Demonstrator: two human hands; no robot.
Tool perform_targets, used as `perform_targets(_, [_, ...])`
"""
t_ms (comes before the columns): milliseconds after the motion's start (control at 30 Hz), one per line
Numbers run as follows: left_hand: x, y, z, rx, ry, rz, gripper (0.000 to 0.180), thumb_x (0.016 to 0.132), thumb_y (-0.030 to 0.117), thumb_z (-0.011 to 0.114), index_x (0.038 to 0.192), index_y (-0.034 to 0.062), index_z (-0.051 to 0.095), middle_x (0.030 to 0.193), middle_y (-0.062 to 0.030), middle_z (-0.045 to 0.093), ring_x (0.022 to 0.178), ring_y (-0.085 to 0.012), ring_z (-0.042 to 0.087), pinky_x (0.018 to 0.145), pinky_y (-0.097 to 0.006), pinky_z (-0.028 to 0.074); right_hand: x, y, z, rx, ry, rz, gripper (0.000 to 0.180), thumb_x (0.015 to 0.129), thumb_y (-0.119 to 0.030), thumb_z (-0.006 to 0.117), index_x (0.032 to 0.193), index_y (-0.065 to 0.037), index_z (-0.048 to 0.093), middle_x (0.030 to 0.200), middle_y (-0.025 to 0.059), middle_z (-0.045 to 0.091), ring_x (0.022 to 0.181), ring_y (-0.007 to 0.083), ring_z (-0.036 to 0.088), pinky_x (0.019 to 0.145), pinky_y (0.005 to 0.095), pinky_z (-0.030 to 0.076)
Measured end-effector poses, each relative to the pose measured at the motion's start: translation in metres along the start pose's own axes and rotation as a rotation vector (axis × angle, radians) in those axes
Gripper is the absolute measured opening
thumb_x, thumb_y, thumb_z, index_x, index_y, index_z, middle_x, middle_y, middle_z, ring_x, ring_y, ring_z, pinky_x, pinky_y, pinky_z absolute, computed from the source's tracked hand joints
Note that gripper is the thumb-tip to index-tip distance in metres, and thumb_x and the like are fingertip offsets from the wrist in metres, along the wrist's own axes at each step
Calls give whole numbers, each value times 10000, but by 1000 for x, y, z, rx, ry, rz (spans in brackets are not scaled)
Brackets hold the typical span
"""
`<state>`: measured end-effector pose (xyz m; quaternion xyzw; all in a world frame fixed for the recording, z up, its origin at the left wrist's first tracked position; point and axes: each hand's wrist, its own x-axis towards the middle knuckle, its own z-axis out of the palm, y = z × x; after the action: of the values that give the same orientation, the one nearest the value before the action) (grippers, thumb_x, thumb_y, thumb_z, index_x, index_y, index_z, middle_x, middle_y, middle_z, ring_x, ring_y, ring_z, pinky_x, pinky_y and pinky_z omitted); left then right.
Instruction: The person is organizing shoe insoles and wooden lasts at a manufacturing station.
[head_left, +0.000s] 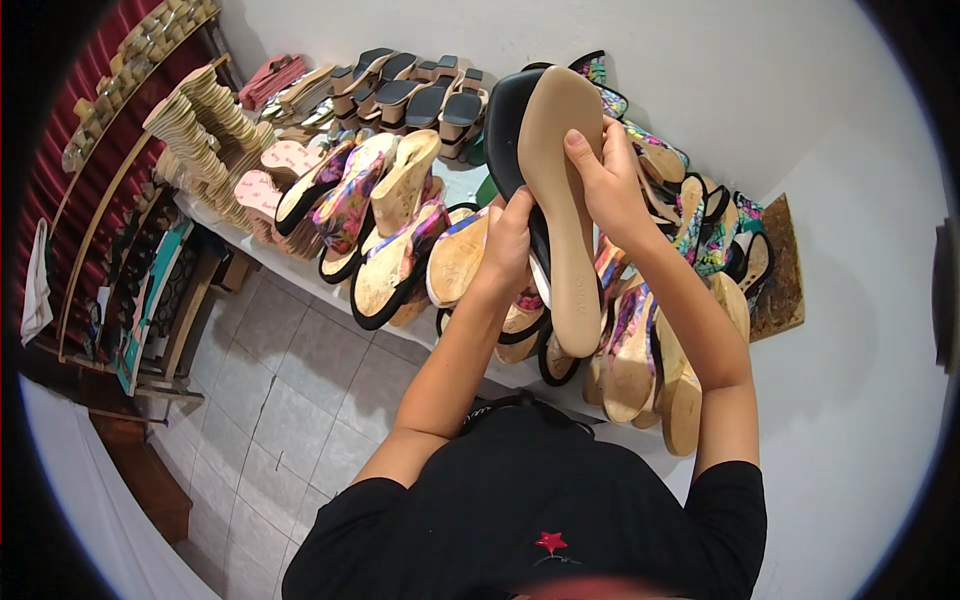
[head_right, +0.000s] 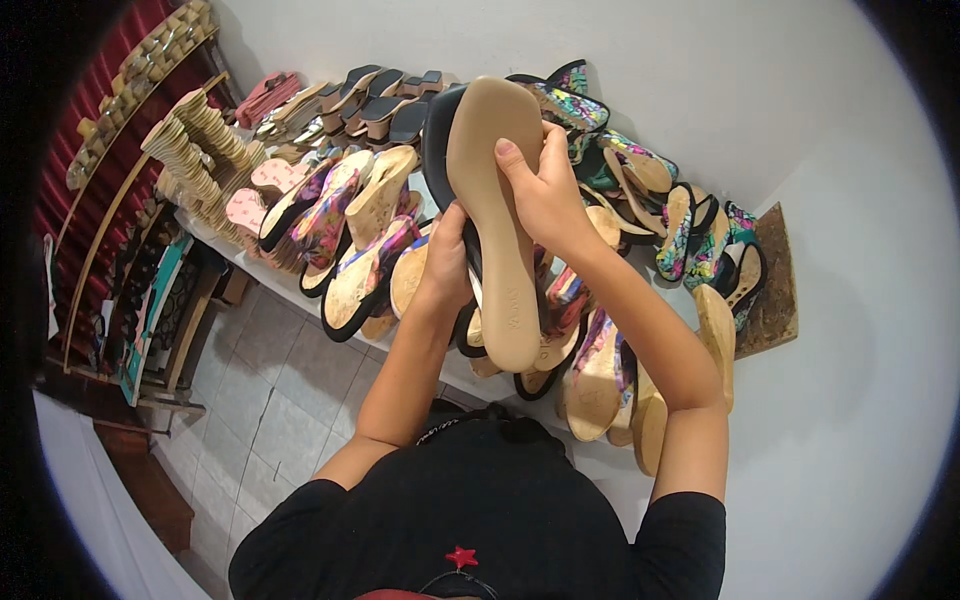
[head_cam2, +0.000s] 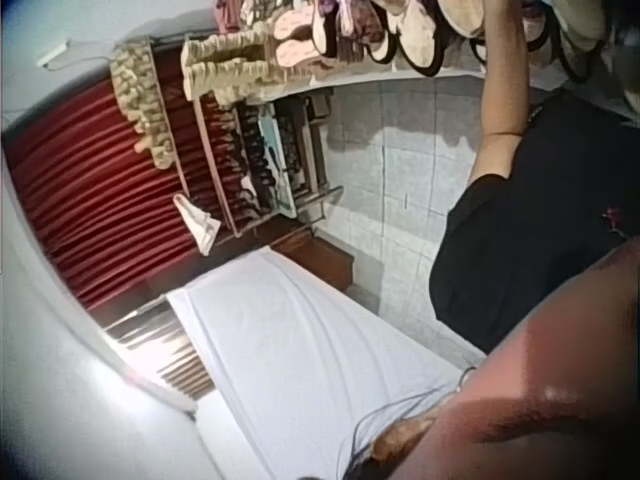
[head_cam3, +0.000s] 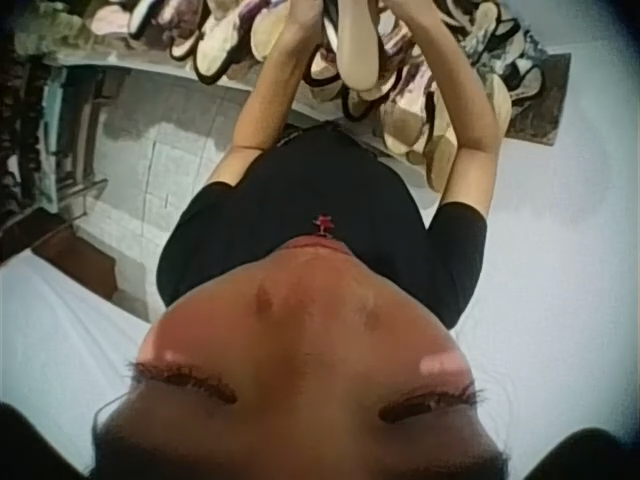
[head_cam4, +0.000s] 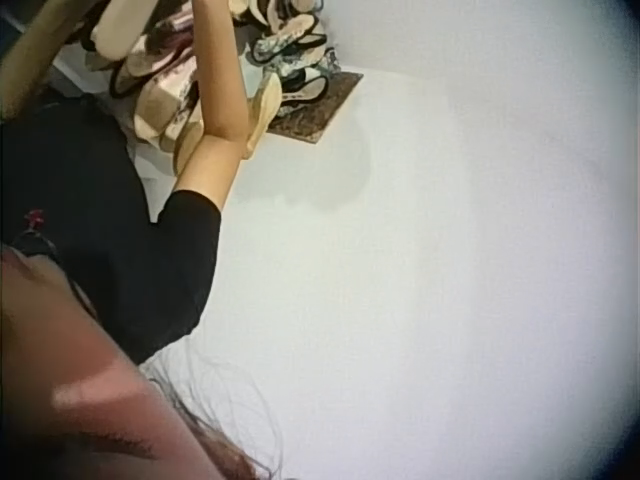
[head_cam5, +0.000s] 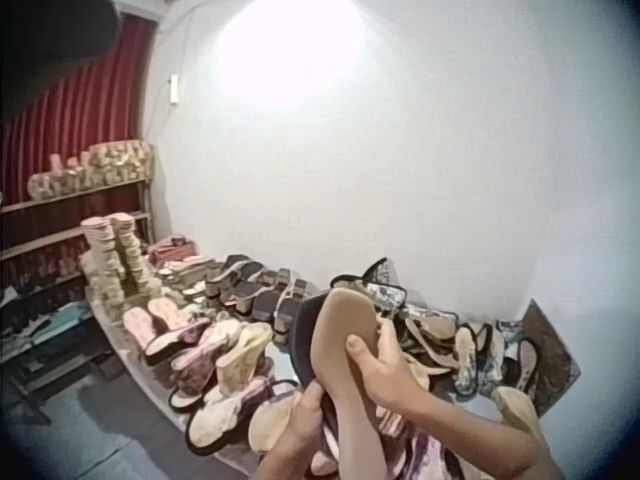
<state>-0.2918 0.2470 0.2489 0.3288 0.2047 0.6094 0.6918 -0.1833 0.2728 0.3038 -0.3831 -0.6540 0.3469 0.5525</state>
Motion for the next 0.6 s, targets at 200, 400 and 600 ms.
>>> perform_targets(200, [2,46,-43,141,100,333,369,854,154,533,1128,-28,365,1050,-118,521,907,-157,555,728,-270,486,17,2,52,157,-63,-10,337,899,-177,464,1135,28,338,1076,130,479,1013,145,462,879,276,373])
perform_targets(400, [13,154,-127,452,212,156,292,823,57,515,1079,-8,390,929,-120,554,746,-145,579,606,-271,508,57,19,97,214,10,176,341,902,-113,414,1217,-9,335,1049,99,525,889,138,547,747,271,465])
perform_targets(600, [42,209,-229,597,177,23,294,836,81,510,1084,-43,413,844,-110,570,651,-141,581,528,-252,495,63,63,129,26,90,376,357,869,-150,480,1185,-16,379,919,64,562,717,114,572,603,260,487])
